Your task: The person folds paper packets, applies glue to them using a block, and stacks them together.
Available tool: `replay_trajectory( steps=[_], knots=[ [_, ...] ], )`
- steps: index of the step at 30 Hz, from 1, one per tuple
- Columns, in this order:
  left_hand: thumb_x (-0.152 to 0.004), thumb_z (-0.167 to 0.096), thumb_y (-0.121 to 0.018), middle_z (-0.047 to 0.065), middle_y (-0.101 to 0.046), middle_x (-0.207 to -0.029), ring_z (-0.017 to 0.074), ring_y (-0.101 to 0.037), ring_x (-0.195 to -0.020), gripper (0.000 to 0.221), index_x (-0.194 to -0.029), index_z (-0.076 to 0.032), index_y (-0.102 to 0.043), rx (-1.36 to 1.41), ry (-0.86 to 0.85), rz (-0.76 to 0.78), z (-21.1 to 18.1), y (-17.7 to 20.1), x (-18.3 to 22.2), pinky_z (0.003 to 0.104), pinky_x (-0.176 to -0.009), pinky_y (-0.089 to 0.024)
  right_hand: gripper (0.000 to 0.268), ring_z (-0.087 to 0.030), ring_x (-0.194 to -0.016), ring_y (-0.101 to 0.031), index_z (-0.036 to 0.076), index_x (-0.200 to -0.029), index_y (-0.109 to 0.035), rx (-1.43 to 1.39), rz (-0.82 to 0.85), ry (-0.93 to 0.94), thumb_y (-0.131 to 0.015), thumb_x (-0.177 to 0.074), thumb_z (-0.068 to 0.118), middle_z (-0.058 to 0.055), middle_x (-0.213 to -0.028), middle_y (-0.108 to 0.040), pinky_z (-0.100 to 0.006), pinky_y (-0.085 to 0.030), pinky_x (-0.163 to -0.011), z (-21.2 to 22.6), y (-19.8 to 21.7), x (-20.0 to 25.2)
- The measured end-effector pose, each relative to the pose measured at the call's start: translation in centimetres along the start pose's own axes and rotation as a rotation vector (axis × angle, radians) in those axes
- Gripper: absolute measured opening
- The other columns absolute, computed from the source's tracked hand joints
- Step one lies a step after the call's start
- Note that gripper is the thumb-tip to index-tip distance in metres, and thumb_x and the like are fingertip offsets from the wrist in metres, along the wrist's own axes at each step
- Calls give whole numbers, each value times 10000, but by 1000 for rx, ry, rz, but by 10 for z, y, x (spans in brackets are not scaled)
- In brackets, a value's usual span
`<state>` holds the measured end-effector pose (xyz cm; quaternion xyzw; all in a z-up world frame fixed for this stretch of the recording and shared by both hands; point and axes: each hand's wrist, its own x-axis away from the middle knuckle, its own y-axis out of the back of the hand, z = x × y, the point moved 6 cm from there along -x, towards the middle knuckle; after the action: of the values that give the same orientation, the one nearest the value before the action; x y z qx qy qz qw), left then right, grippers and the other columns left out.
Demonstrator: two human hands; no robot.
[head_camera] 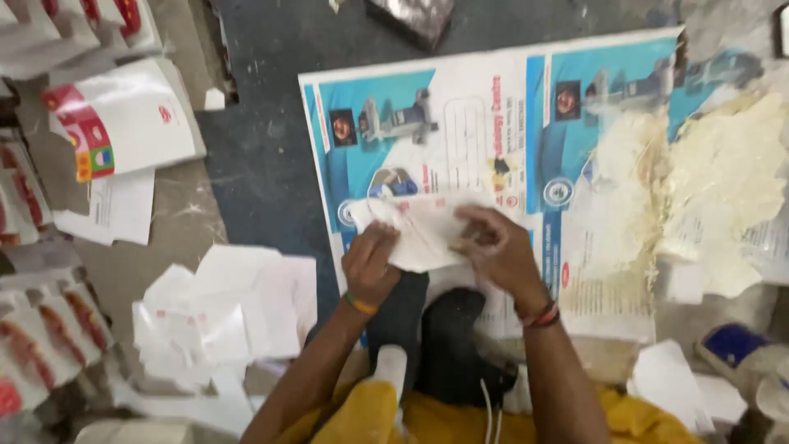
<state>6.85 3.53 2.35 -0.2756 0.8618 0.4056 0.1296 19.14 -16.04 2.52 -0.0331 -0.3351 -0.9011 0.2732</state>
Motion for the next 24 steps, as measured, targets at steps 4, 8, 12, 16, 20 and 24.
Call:
replay_trajectory(
  steps=[4, 8, 12, 16, 20, 24],
  knots=[
    [-755, -56, -672, 208, -711, -1085, 404, -697, -1063, 333, -1072, 25, -734, 4, -4, 43, -15, 16, 13, 467, -900, -552, 546, -130, -1072, -665, 18, -1309, -533, -677, 80, -37, -774, -820, -5, -71, -1209, -671, -289, -558, -932, 33, 5, -1],
    [-752, -17, -655, 186, -725, -1103, 381, -715, -1078, 336, -1076, 7, -743, 29, 21, 14, -6, 13, 2, 449, -947, -576, 326, -109, -915, -707, 117, -1109, -678, -353, -4, -102, -774, -823, -6, -9, -1071, -724, -269, -588, -773, 29, 9, -5],
    [-747, -5, -673, 179, -723, -1093, 375, -712, -1070, 316, -1058, 29, -723, 96, 21, 7, -10, 14, -1, 460, -971, -579, 235, -150, -805, -684, 58, -1105, -681, 84, -279, 28, -848, -939, 59, -94, -973, -726, -300, -555, -720, 17, 8, 2],
    [-769, 24, -670, 160, -728, -1075, 358, -721, -1075, 279, -1041, 10, -733, 62, 73, 22, -14, 16, 2, 451, -984, -586, 512, -119, -841, -669, 26, -1287, -646, -455, 177, -59, -826, -810, 76, -86, -959, -709, -265, -567, -717, 26, -14, 14],
    [-784, 37, -660, 170, -732, -1078, 375, -716, -1095, 269, -1037, 11, -747, 44, 31, -26, -6, 5, -9, 431, -952, -575, 378, -132, -779, -686, 27, -1160, -681, -131, -110, -22, -875, -844, 103, -92, -942, -747, -276, -561, -698, 29, 6, -7],
    [-774, 35, -643, 189, -734, -1106, 381, -707, -1115, 300, -1054, 21, -752, 35, 79, 31, -11, 18, 11, 448, -973, -576, 451, -138, -953, -716, -30, -1233, -588, -256, -97, 38, -834, -870, 78, -124, -1121, -712, -290, -592, -788, 39, 10, -1]
  ],
)
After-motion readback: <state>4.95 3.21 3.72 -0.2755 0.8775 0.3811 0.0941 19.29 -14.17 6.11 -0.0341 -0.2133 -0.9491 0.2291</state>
